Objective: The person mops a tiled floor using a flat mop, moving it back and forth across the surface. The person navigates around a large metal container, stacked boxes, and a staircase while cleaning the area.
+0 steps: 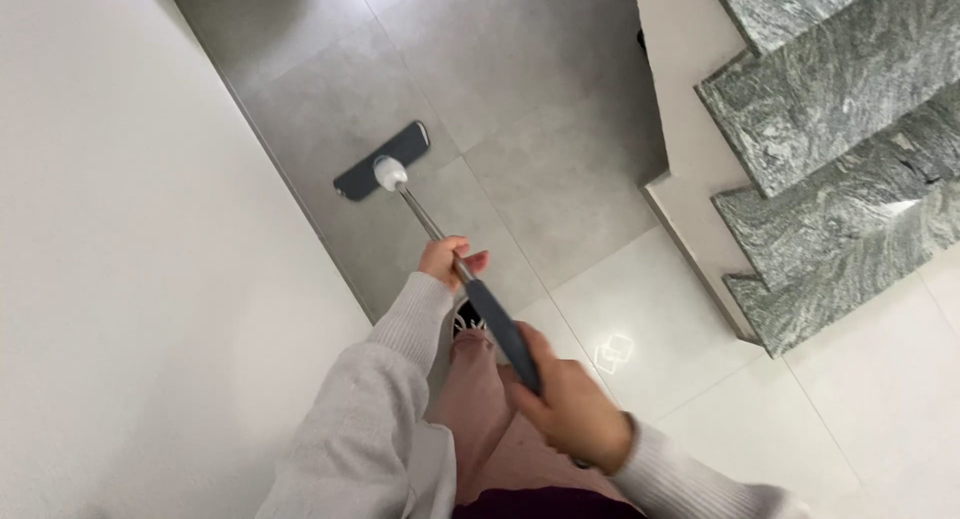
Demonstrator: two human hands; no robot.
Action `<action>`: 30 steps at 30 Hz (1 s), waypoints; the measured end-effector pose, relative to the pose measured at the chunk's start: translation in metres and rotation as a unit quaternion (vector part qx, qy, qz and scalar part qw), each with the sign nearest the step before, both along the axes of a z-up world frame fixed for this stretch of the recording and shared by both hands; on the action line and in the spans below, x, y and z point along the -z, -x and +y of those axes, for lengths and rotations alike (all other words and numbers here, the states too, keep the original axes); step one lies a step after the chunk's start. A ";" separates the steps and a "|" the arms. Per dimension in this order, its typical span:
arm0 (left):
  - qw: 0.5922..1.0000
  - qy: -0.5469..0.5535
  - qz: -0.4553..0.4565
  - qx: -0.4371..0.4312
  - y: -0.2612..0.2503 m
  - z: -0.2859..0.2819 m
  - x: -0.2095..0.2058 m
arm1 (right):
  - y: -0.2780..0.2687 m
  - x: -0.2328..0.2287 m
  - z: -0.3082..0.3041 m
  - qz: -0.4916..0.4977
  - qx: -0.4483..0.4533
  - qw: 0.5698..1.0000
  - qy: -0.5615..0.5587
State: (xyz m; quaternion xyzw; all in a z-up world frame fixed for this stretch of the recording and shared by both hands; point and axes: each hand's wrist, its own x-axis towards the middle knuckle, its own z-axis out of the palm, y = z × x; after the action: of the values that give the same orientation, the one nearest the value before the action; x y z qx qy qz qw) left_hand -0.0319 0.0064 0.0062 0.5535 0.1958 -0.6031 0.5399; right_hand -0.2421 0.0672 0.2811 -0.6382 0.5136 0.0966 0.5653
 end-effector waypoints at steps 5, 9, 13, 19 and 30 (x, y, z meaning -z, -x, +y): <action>0.999 -0.015 -0.033 0.022 -0.103 -0.035 -0.018 | -0.120 0.050 -0.026 -0.017 -0.025 1.000 0.009; 0.996 0.040 -0.062 0.058 -0.170 -0.060 -0.026 | -0.197 0.121 -0.062 -0.004 -0.073 0.993 0.094; 0.990 0.056 -0.097 0.087 -0.194 -0.085 0.011 | -0.233 0.145 -0.106 0.005 -0.066 0.994 0.092; 0.950 0.016 -0.251 0.185 -0.161 -0.113 -0.001 | -0.220 0.140 -0.134 0.079 -0.094 0.986 0.110; 0.965 -0.032 0.002 0.260 0.032 -0.030 0.011 | -0.008 0.008 -0.020 0.145 0.015 0.989 0.022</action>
State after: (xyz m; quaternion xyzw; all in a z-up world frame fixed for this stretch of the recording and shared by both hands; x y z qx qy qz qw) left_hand -0.0637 -0.0234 -0.0047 0.6009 0.0652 -0.7177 0.3458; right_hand -0.2343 0.0471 0.2734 -0.6219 0.6017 0.1677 0.4723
